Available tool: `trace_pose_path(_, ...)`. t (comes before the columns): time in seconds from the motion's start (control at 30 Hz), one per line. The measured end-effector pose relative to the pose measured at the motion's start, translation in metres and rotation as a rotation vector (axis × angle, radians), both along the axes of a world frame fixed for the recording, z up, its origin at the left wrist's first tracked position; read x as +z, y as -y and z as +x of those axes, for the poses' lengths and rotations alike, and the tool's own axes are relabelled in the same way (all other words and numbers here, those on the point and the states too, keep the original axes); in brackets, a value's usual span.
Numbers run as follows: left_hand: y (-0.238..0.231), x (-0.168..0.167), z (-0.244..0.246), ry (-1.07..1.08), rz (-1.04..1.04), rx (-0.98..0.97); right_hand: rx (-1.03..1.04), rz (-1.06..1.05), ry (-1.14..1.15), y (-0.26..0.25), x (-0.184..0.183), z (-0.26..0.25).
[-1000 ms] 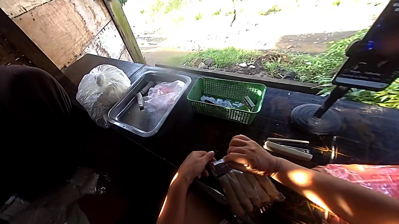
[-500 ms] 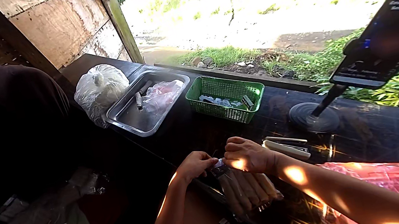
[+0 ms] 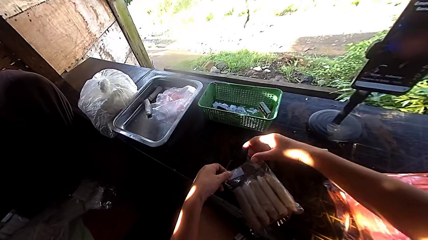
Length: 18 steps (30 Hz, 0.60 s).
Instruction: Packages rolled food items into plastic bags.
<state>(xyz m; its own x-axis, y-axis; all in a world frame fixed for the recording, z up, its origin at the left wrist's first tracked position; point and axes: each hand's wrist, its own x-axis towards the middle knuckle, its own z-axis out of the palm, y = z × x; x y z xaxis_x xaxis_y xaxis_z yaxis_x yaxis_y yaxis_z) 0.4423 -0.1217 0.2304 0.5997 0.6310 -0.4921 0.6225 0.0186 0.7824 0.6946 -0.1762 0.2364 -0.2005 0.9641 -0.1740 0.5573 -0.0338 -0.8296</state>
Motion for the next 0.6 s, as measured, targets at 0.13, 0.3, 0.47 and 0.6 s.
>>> trace_pose_path(0.13,0.001,-0.001,-0.001,-0.004,0.019,-0.002,0.004,-0.215,0.03,-0.002,0.009,0.004)
trace_pose_path(0.3,0.001,0.001,-0.001,-0.005,0.008,0.0,-0.001,-0.28,0.007,-0.003,0.013,0.004)
trace_pose_path(0.47,0.001,0.002,-0.001,-0.032,0.012,-0.003,-0.018,-0.165,0.083,-0.003,0.01,0.011)
trace_pose_path(0.6,0.001,0.001,-0.001,-0.035,0.009,0.006,-0.044,-0.074,0.083,0.002,0.003,0.019)
